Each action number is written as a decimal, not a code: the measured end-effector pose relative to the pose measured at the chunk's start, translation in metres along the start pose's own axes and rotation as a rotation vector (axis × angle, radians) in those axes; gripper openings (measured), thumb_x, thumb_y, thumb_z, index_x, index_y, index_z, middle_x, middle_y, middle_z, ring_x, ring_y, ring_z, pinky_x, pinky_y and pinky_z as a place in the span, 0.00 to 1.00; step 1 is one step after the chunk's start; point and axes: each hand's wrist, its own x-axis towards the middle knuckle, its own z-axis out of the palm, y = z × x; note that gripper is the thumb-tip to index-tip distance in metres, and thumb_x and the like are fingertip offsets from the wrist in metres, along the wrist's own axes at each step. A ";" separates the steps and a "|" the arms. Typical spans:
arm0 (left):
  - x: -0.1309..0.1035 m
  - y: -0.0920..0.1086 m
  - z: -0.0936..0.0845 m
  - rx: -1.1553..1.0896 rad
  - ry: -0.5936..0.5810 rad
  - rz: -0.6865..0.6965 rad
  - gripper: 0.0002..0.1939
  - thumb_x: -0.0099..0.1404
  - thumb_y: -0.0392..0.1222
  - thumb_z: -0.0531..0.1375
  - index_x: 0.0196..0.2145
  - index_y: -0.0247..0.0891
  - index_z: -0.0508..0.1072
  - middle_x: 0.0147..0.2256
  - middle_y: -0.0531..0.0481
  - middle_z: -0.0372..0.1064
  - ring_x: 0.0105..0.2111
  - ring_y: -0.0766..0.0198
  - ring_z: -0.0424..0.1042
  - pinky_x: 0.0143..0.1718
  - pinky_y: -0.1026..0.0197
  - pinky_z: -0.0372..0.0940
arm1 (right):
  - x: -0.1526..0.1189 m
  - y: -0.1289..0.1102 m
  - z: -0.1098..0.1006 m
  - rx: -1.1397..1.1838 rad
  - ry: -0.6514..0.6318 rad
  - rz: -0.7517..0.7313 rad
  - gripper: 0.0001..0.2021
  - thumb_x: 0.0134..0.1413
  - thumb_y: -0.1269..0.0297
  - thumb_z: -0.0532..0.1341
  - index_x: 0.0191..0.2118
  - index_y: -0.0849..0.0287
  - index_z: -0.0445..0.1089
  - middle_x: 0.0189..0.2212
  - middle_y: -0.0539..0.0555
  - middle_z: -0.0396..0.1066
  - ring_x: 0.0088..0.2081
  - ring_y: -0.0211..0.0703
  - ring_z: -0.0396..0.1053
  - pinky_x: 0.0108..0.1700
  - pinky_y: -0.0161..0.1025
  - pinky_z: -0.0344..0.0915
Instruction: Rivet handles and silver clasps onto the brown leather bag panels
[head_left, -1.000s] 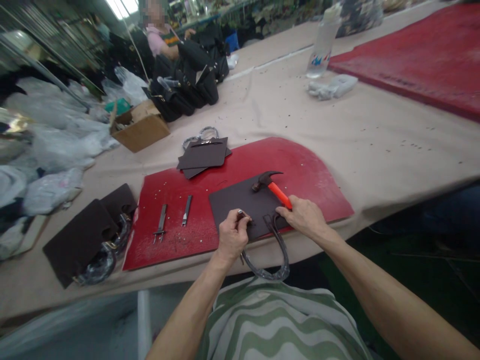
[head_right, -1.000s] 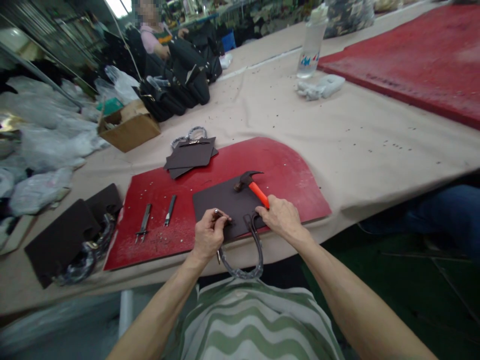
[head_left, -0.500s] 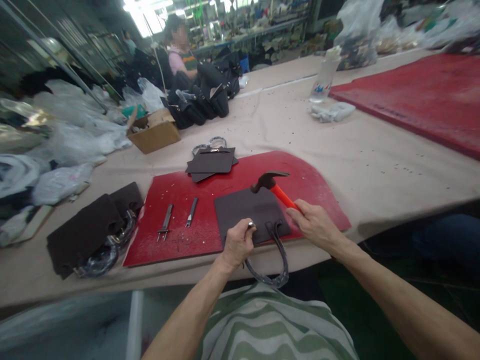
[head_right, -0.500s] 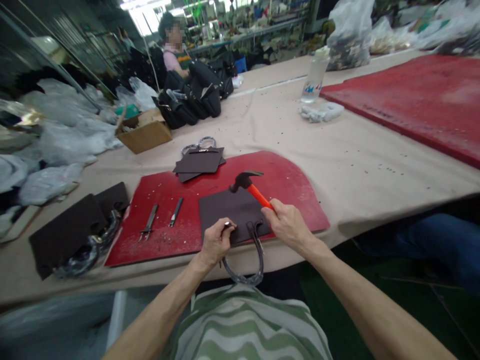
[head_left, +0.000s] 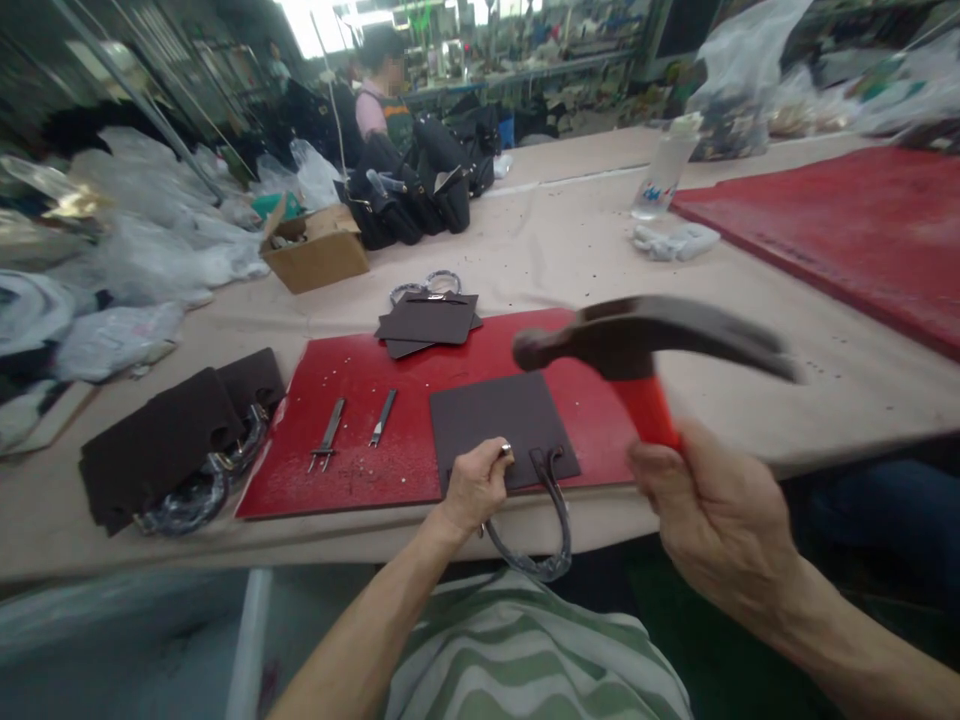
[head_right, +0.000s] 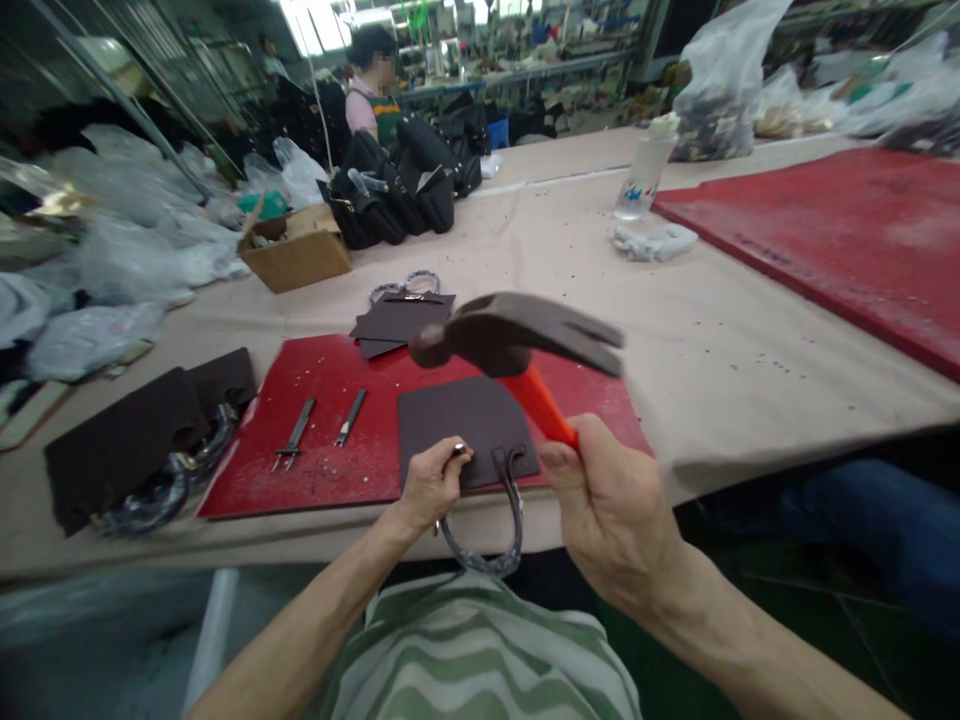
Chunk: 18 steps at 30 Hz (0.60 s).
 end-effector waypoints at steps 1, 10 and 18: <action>0.000 0.000 0.000 0.001 0.002 -0.001 0.06 0.68 0.34 0.54 0.39 0.39 0.70 0.33 0.48 0.75 0.33 0.63 0.75 0.36 0.64 0.68 | 0.000 -0.001 0.001 -0.004 0.033 -0.025 0.13 0.71 0.64 0.49 0.32 0.56 0.59 0.19 0.47 0.60 0.18 0.39 0.60 0.22 0.36 0.51; -0.001 -0.001 0.000 0.016 -0.027 -0.023 0.07 0.69 0.36 0.53 0.38 0.39 0.71 0.33 0.47 0.74 0.33 0.63 0.75 0.36 0.64 0.68 | -0.007 0.005 0.008 -0.111 -0.124 0.052 0.15 0.71 0.59 0.46 0.30 0.54 0.56 0.19 0.49 0.62 0.18 0.41 0.59 0.23 0.38 0.50; 0.002 0.002 0.000 0.023 -0.037 -0.015 0.06 0.68 0.35 0.53 0.39 0.39 0.71 0.32 0.48 0.74 0.32 0.63 0.74 0.35 0.64 0.68 | -0.012 0.039 0.019 -0.047 -0.448 0.305 0.17 0.65 0.50 0.47 0.27 0.52 0.53 0.17 0.48 0.59 0.18 0.43 0.57 0.24 0.40 0.46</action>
